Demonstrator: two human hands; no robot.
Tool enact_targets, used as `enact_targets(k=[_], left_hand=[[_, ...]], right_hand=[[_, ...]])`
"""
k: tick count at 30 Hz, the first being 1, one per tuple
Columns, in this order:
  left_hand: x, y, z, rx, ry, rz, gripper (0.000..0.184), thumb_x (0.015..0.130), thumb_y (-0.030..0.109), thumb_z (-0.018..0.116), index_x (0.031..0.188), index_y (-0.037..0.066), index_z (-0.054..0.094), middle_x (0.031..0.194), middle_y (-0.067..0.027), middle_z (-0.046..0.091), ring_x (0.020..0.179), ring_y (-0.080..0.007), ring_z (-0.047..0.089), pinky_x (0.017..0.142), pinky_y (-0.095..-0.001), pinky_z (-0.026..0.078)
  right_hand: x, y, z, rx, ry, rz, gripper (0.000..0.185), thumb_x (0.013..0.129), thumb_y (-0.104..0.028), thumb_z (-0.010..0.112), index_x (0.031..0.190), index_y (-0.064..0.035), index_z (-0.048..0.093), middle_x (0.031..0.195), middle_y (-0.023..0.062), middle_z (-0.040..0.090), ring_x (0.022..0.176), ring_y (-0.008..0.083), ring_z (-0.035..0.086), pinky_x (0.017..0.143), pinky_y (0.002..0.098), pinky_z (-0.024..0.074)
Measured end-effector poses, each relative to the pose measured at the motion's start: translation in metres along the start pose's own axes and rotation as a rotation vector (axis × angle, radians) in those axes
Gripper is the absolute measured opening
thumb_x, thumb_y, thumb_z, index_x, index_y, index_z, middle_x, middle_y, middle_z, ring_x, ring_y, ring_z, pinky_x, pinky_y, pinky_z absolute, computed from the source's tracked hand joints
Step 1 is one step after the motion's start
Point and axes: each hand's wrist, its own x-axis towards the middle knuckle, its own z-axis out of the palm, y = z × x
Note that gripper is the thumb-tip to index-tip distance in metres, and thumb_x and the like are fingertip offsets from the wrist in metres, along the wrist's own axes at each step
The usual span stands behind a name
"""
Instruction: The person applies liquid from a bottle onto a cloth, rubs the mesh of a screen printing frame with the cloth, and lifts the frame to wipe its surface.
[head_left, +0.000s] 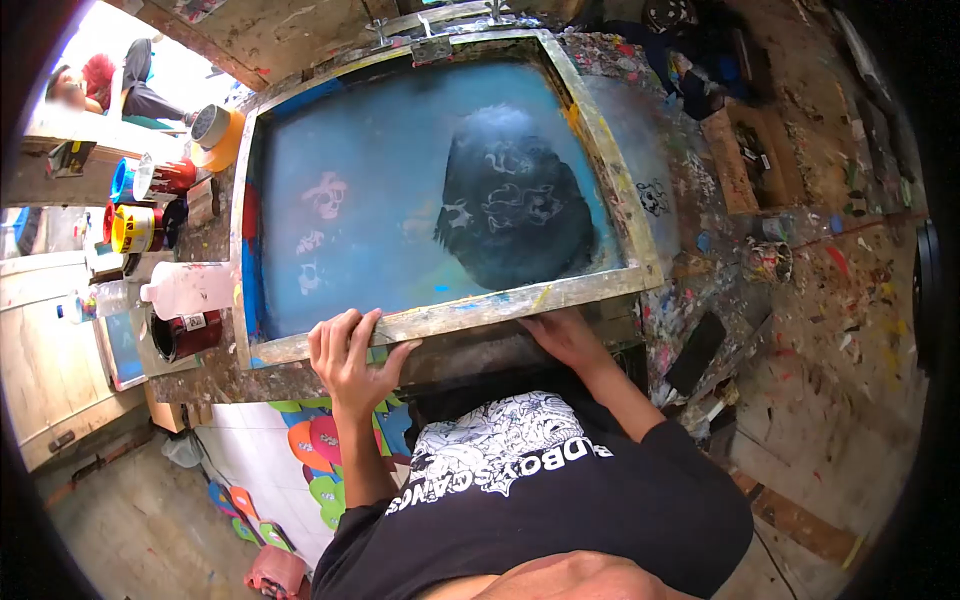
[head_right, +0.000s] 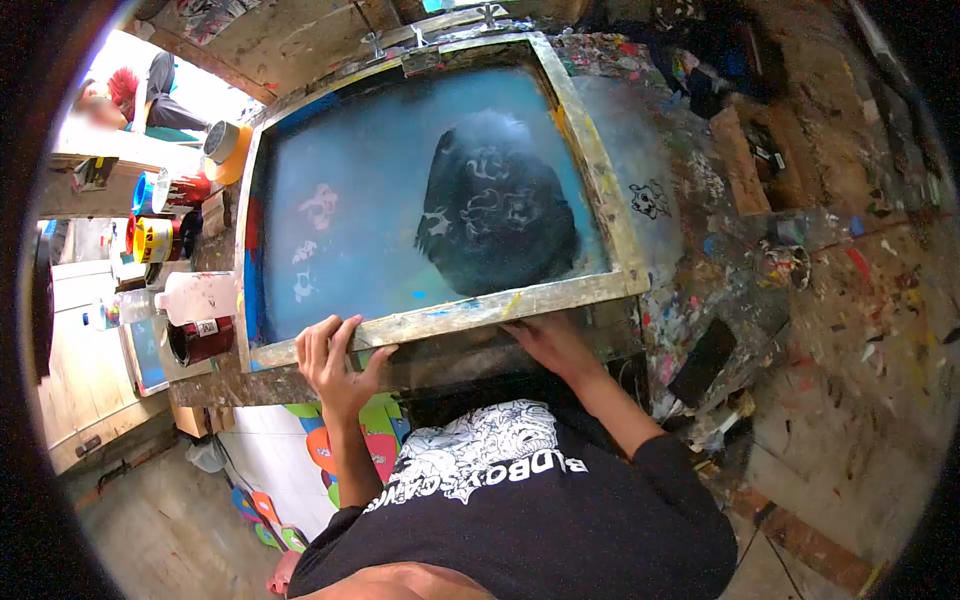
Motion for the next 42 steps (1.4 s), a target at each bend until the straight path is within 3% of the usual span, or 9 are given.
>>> enact_targets(k=[1, 2, 3, 5, 8, 42], left_hand=[[0.001, -0.001, -0.001, 0.005, 0.001, 0.005, 0.053, 0.068, 0.042, 0.088, 0.105, 0.007, 0.074, 0.101, -0.0091, 0.064, 0.094, -0.0296, 0.060, 0.086, -0.0446, 0.045], [0.001, -0.001, -0.002, 0.014, -0.004, 0.005, 0.053, 0.068, 0.042, 0.088, 0.105, 0.007, 0.074, 0.101, -0.0091, 0.064, 0.094, -0.0296, 0.060, 0.086, -0.0446, 0.045], [0.001, -0.001, -0.002, 0.012, 0.001, 0.005, 0.053, 0.069, 0.044, 0.088, 0.105, 0.007, 0.074, 0.101, -0.0090, 0.063, 0.093, -0.0295, 0.059, 0.087, -0.0444, 0.045], [0.000, 0.000, 0.001, 0.015, 0.011, 0.000, 0.055, 0.070, 0.049, 0.085, 0.105, 0.007, 0.075, 0.099, -0.0087, 0.063, 0.091, -0.0293, 0.059, 0.087, -0.0440, 0.044], [-0.005, 0.000, 0.004, 0.007, -0.013, -0.026, 0.057, 0.071, 0.053, 0.084, 0.104, 0.007, 0.074, 0.099, -0.0086, 0.063, 0.090, -0.0290, 0.059, 0.087, -0.0438, 0.044], [-0.016, -0.002, 0.015, 0.071, -0.042, -0.046, 0.058, 0.070, 0.057, 0.084, 0.101, 0.009, 0.075, 0.097, -0.0073, 0.063, 0.089, -0.0281, 0.061, 0.087, -0.0453, 0.045]], right_hand=[[0.017, 0.005, -0.006, -0.874, -0.220, -0.328, 0.041, 0.094, -0.014, 0.072, 0.134, -0.0075, 0.063, 0.136, 0.0080, 0.062, 0.125, 0.0242, 0.058, 0.109, 0.0411, 0.0432], [0.034, 0.010, -0.011, -1.652, -0.137, -0.855, 0.041, 0.094, -0.013, 0.071, 0.134, -0.0084, 0.063, 0.137, 0.0090, 0.062, 0.127, 0.0280, 0.057, 0.111, 0.0446, 0.0418], [0.050, 0.010, -0.005, -1.669, -0.029, -0.958, 0.042, 0.094, -0.013, 0.071, 0.134, -0.0083, 0.063, 0.137, 0.0090, 0.062, 0.127, 0.0280, 0.057, 0.111, 0.0446, 0.0418], [0.076, 0.009, 0.008, -1.338, 0.101, -0.816, 0.042, 0.094, -0.013, 0.072, 0.134, -0.0082, 0.062, 0.137, 0.0090, 0.062, 0.127, 0.0280, 0.057, 0.111, 0.0446, 0.0417], [0.080, 0.011, 0.017, -1.294, 0.157, -0.781, 0.043, 0.093, -0.014, 0.072, 0.134, -0.0081, 0.062, 0.137, 0.0091, 0.062, 0.127, 0.0281, 0.057, 0.111, 0.0446, 0.0417], [0.048, -0.019, -0.013, -1.264, 0.285, -0.741, 0.050, 0.090, -0.015, 0.075, 0.137, -0.0065, 0.059, 0.137, 0.0096, 0.061, 0.129, 0.0289, 0.055, 0.112, 0.0449, 0.0410]])
